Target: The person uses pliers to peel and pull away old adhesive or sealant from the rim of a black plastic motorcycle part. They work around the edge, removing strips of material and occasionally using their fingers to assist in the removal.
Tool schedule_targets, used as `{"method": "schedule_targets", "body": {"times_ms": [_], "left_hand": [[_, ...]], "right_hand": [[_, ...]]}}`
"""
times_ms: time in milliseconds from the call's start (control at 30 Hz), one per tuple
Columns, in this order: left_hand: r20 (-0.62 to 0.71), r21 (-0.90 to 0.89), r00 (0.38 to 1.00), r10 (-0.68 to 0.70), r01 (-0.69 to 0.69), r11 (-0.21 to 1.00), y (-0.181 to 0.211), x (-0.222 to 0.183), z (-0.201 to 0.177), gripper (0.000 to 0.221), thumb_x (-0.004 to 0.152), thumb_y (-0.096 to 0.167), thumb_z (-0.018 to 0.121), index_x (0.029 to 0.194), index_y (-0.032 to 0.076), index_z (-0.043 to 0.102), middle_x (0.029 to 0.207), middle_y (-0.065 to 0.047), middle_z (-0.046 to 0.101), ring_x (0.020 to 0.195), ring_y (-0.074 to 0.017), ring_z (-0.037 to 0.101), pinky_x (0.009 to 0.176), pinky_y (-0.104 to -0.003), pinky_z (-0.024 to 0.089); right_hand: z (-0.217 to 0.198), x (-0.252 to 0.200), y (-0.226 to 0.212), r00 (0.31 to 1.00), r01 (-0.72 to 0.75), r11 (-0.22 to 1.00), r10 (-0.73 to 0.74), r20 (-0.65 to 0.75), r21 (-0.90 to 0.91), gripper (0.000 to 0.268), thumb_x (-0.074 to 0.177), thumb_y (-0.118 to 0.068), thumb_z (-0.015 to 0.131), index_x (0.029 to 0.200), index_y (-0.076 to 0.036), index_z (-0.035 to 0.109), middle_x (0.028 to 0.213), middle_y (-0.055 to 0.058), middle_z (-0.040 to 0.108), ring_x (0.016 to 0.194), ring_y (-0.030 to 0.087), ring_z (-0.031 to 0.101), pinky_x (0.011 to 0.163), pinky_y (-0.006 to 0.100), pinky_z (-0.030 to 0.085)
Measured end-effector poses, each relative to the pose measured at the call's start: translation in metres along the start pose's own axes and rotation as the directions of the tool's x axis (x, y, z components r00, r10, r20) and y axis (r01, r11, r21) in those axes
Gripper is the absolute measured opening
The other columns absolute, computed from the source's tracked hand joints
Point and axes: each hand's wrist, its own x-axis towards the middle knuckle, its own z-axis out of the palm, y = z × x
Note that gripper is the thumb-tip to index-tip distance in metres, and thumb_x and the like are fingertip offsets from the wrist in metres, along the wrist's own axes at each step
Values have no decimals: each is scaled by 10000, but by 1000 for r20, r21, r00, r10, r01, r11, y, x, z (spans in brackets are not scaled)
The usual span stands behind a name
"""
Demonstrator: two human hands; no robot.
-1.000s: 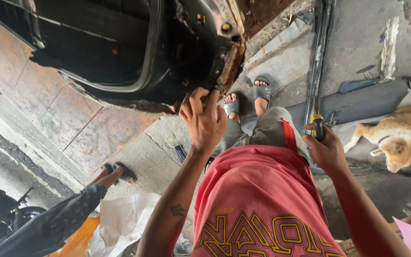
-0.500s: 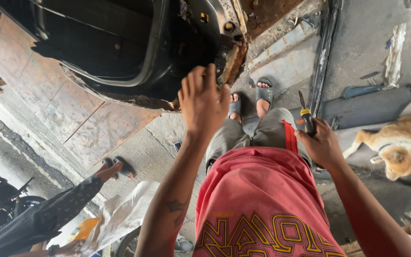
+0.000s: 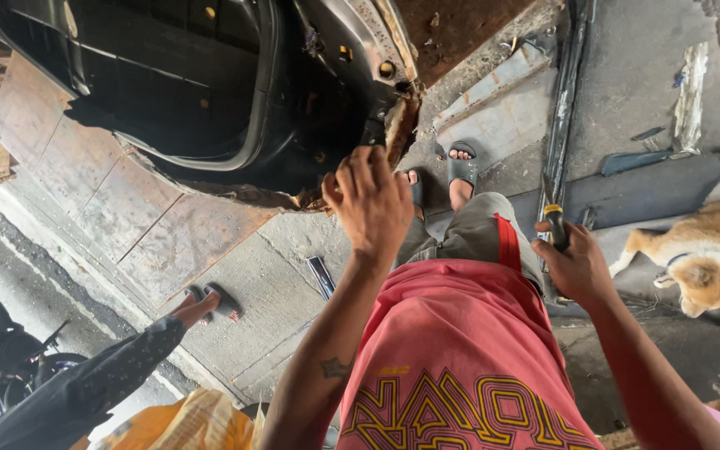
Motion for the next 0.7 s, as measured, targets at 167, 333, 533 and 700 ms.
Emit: {"method": "schedule_targets", "body": {"times_ms": [167, 333, 533, 700], "left_hand": [[-87, -197, 996, -24, 6, 980, 14, 2, 5, 171, 975, 240, 696, 1106, 150, 633, 1140, -10, 606, 1118, -234, 562, 1045, -478, 384], [-42, -295, 985, -164, 145, 944, 8, 18, 3, 343, 922, 265, 702, 1197, 63, 670, 1060, -86, 631, 987, -294, 585, 880, -459, 415], [-44, -290, 977, -208, 186, 939, 6, 25, 13, 190, 956, 169, 632, 1131, 116, 685, 986, -39, 666, 976, -255, 624, 898, -442, 436], [-5, -382, 964, -266, 244, 891, 11, 23, 25, 97, 971, 154, 613, 1041, 137, 678, 979, -25, 684, 971, -248, 625, 948, -444, 411]], "right_hand": [[-4, 3, 5, 975, 213, 974, -217, -50, -84, 313, 897, -208, 721, 1167, -51, 697, 956, 170, 673, 934, 318, 632, 853, 431, 486], [-2, 11, -3, 960, 259, 958, -269, -75, -125, 342, 884, -211, 736, 1185, -54, 694, 1078, 188, 670, 1046, 358, 622, 925, 441, 471], [8, 10, -6, 964, 247, 962, -256, -67, -120, 346, 882, -226, 739, 1186, -65, 701, 1146, 194, 674, 1101, 367, 627, 950, 448, 471], [15, 4, -1, 980, 190, 977, -195, -42, -102, 356, 893, -246, 732, 1197, -63, 701, 1138, 201, 660, 1082, 359, 643, 935, 450, 480]]}}
